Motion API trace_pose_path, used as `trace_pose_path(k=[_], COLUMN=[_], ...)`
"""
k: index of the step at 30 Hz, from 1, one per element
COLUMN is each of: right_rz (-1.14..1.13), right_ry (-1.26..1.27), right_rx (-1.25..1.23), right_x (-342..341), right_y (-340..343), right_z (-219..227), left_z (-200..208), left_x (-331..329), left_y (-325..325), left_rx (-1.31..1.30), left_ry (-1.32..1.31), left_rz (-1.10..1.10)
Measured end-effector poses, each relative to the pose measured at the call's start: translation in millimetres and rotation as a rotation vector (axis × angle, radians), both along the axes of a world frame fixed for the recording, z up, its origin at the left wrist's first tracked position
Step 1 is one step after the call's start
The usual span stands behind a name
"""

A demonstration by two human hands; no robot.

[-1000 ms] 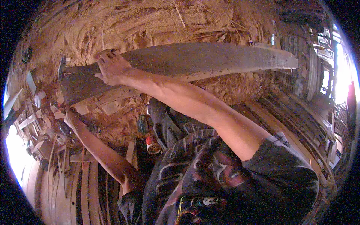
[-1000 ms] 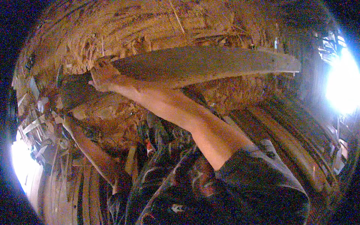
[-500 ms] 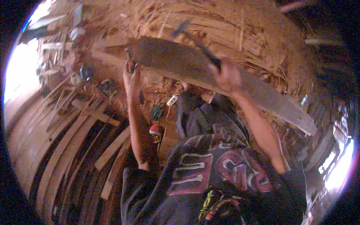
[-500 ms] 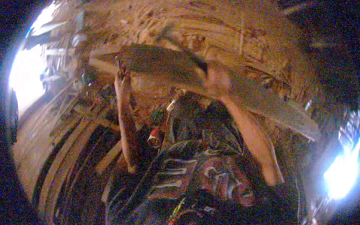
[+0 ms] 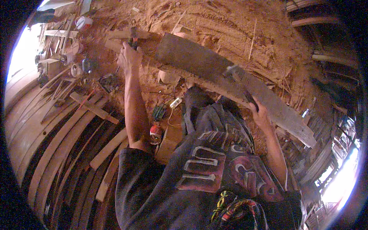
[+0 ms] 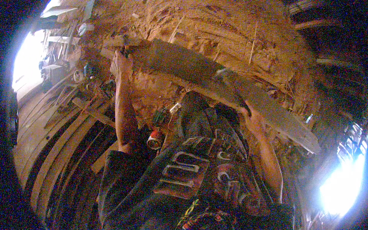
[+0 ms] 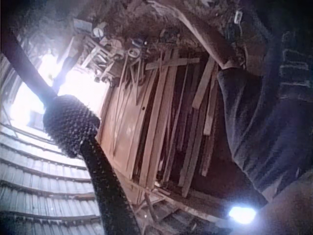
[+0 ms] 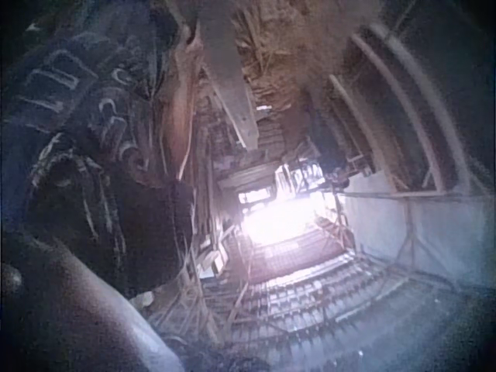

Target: The person hammers nails into a curved wooden plank using a hammer. They repeatedly position nails and strike them to secure the plank to a wooden structure.

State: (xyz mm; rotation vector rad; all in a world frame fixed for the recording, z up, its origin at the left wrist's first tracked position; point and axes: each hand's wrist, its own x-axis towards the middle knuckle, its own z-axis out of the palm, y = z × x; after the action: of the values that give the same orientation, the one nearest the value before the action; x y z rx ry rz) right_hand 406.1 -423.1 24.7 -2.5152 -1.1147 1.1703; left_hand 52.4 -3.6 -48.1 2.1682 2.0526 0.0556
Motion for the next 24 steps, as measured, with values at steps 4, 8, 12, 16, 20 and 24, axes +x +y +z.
trace_pose_path(k=[4,8,12,16,20,24], right_rz=[0.143,0.161,0.150,0.026,-0.055,-0.118], right_ry=[-0.072,-0.088,-0.057,-0.050,-0.082,-0.083], right_rx=[0.207,0.201,0.120,0.105,-0.009,-0.066], right_x=[-35.2,-67.4,-83.0,-68.6,-47.3,-60.8], right_y=[99.6,176.8,196.5,116.4,31.0,29.3], right_z=[9.0,1.6,12.6,9.7,-4.0,11.8], left_z=[10.9,-4.8,-7.9,27.3,53.5,45.5], left_x=[3.2,-17.5,-35.7,15.6,70.7,99.1], left_y=[-2.7,2.3,12.5,-10.2,-43.9,-47.3], left_rx=[0.029,0.122,0.241,0.144,-0.046,-0.130], left_ry=[0.063,-0.090,-0.365,-0.779,-1.203,-1.322], left_rz=[0.041,-0.099,-0.189,-0.152,-0.172,-0.217])
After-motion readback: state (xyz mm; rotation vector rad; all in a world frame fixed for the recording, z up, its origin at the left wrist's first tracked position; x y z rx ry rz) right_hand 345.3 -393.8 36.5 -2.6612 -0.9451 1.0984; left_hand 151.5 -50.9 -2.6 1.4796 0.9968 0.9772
